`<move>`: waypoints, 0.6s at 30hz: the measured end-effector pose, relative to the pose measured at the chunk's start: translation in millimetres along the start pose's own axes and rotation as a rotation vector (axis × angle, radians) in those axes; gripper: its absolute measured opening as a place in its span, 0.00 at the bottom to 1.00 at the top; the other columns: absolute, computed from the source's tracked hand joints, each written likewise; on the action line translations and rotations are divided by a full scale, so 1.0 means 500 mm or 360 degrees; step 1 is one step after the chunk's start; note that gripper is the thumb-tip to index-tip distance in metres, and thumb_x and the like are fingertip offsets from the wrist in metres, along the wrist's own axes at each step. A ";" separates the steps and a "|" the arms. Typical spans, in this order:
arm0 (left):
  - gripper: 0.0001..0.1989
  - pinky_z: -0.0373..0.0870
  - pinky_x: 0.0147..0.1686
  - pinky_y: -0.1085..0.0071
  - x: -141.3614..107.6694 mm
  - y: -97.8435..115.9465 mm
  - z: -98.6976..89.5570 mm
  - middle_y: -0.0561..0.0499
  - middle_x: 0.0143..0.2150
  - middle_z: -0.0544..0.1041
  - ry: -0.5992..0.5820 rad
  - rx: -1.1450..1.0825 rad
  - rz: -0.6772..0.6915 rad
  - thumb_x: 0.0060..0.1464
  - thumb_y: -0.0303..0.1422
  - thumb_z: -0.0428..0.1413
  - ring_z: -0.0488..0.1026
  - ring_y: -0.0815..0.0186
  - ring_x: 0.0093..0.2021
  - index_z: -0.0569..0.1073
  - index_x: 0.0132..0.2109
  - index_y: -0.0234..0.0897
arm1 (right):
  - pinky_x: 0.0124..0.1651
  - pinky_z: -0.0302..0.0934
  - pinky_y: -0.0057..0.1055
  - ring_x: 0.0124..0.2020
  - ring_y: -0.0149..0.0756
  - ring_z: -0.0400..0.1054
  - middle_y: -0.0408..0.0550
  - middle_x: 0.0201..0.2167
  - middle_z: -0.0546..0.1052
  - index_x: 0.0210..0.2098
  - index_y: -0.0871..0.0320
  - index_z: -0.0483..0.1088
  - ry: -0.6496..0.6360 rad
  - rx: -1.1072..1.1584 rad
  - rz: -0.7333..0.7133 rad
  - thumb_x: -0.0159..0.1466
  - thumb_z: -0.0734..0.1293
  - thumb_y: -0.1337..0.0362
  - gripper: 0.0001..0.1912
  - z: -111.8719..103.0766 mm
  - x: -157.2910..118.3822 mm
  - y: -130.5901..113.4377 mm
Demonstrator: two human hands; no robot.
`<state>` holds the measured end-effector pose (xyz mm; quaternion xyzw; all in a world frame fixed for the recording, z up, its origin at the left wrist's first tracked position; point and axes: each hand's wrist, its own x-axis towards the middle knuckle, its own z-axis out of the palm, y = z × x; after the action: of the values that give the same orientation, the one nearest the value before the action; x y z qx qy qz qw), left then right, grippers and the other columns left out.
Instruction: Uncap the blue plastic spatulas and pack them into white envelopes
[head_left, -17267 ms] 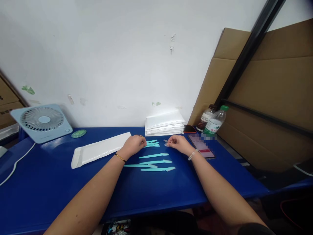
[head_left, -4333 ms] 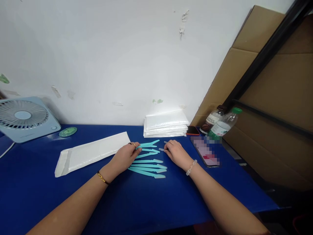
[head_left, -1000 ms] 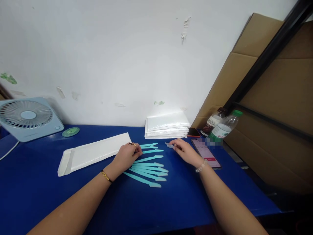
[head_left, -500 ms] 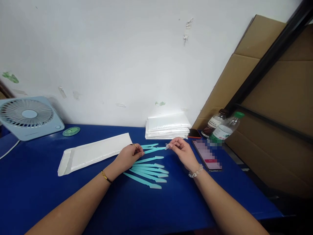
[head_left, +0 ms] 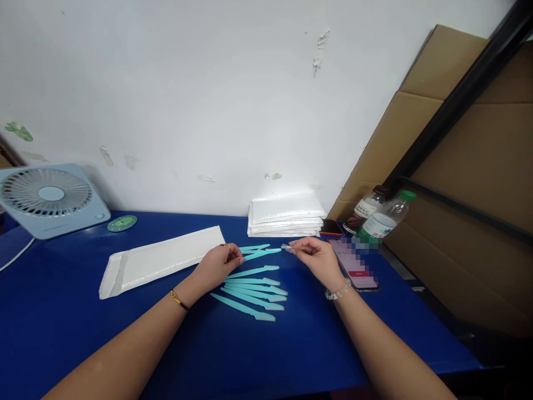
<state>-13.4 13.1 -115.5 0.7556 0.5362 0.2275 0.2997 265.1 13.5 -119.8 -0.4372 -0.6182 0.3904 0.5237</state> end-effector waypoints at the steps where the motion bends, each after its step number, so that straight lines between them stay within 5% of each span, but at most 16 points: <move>1: 0.14 0.58 0.27 0.71 0.000 0.000 0.000 0.53 0.27 0.70 -0.0002 -0.0004 0.0000 0.54 0.44 0.49 0.65 0.66 0.28 0.69 0.33 0.38 | 0.45 0.69 0.40 0.37 0.42 0.75 0.51 0.33 0.79 0.30 0.59 0.74 -0.0001 -0.0030 0.0000 0.52 0.73 0.56 0.13 0.000 0.000 0.000; 10: 0.15 0.57 0.26 0.72 0.001 -0.003 0.003 0.54 0.26 0.69 -0.0004 -0.0029 -0.0005 0.53 0.46 0.49 0.65 0.67 0.27 0.69 0.33 0.38 | 0.29 0.66 0.31 0.28 0.39 0.75 0.50 0.27 0.78 0.34 0.60 0.74 -0.0023 -0.0024 0.0119 0.57 0.69 0.51 0.17 -0.007 0.004 0.002; 18: 0.14 0.58 0.26 0.72 -0.001 0.000 0.004 0.55 0.26 0.69 0.0004 -0.0017 0.0032 0.54 0.44 0.49 0.65 0.67 0.27 0.69 0.33 0.38 | 0.27 0.63 0.28 0.25 0.35 0.74 0.47 0.24 0.77 0.32 0.61 0.72 -0.0212 0.0015 0.0282 0.56 0.69 0.51 0.17 0.015 -0.001 -0.004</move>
<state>-12.2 12.3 -116.9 0.7590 0.5277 0.2343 0.3010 257.5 12.0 -119.2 -0.4607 -0.6088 0.4663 0.4469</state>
